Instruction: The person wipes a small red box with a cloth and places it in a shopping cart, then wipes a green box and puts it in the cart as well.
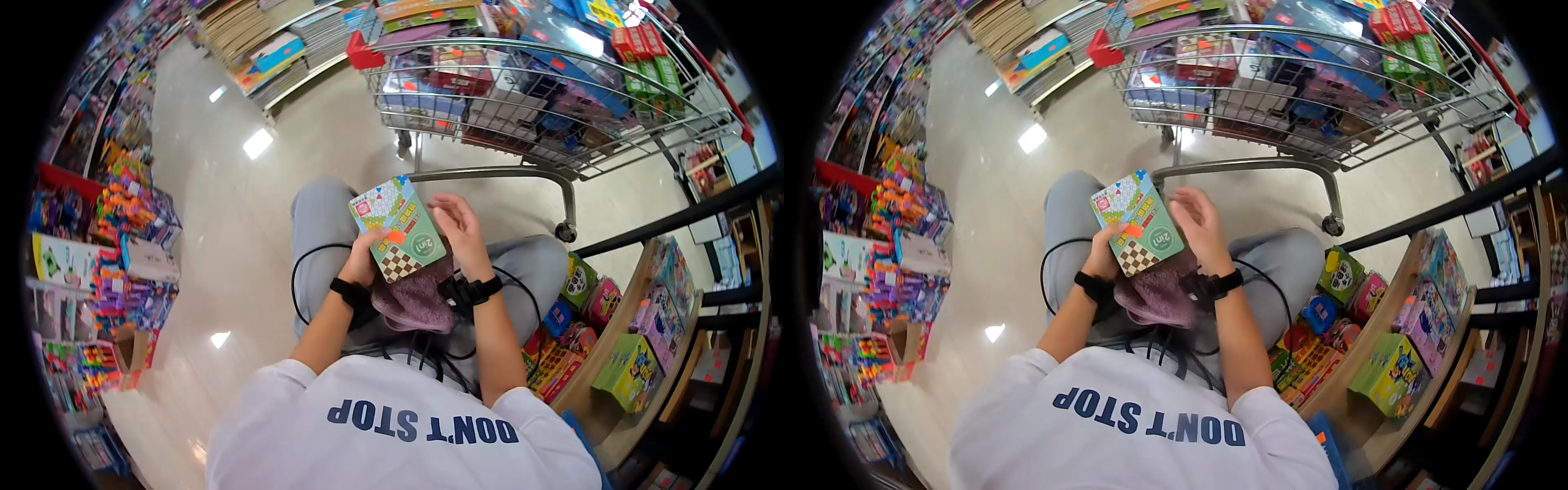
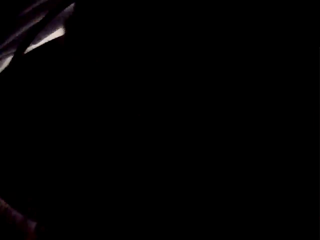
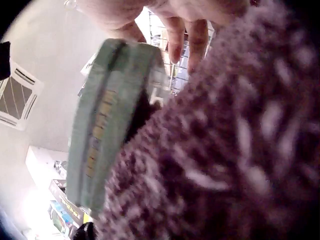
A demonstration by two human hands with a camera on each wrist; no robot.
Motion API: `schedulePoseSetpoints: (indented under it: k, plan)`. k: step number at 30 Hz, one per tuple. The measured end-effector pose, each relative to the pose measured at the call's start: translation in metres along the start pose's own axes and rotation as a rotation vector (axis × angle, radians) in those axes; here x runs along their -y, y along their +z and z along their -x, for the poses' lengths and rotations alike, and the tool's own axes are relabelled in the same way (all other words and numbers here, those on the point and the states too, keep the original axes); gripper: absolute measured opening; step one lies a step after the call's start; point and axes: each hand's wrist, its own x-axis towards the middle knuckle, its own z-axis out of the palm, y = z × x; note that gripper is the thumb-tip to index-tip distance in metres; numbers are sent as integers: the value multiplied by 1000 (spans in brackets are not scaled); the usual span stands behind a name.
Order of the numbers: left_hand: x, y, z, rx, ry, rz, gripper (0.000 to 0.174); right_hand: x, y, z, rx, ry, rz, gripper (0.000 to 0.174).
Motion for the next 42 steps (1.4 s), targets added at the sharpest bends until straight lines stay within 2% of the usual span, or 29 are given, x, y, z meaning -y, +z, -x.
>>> schedulePoseSetpoints:
  k: [2, 5, 6, 9, 12, 16, 19, 22, 24, 25, 27, 30, 34, 36, 38, 39, 40, 42]
  plan:
    - [0, -7, 5, 31, 37, -12, 49, -17, -2, 4, -13, -105, 31, 23]
    - [-3, -12, 17, 1, -26, -73, 48, -48, -1, 13, 210, 83, -124, 25]
    - [-3, -10, 19, 6, -17, -70, 47, -47, 2, 16, 261, 193, -143, 31]
    - [-6, -11, 27, -5, -37, -11, 46, -42, 8, 21, 415, 264, -96, 39]
    - [-12, -16, 41, -19, -50, -42, 45, -22, 17, 24, 499, 329, 118, 43]
    - [-30, -25, 69, -93, 3, 43, 47, -36, 22, 16, 377, 0, 308, 33]
    - [-50, -49, 87, -101, 38, 117, 49, -38, 19, 14, 148, 54, -1, 31]
    - [-54, -66, 99, -100, 65, 181, 52, -34, 16, 6, 15, -172, -42, 31]
    - [-46, -77, 96, -53, 125, 174, 53, -26, 8, 1, -207, -394, 239, 29]
    - [-42, -79, 94, -25, 157, 176, 54, -12, 8, 0, -280, -437, 257, 28]
    - [-41, -79, 88, 81, 102, 228, 58, 22, 6, -5, -424, -532, 294, 27]
    - [-45, -75, 87, 138, 61, 172, 61, 65, 23, -3, -343, -700, 519, 28]
    - [-43, -83, 88, 155, 84, 151, 64, 76, 84, 5, 117, -840, 683, 27]
    - [-39, -90, 87, 189, 118, 203, 70, 59, 133, 32, 322, -754, 649, 25]
    - [-40, -94, 88, 105, 157, 89, 73, 31, 163, 57, 290, -955, 847, 18]
    - [-44, -89, 90, 65, 176, 30, 76, 30, 166, 63, 322, -993, 801, 18]
    - [-48, -74, 98, -51, 121, 104, 72, 30, 167, 68, 353, -1029, 756, 17]
    - [-51, -78, 97, -29, 60, 119, 71, 32, 166, 71, 364, -1018, 685, 23]
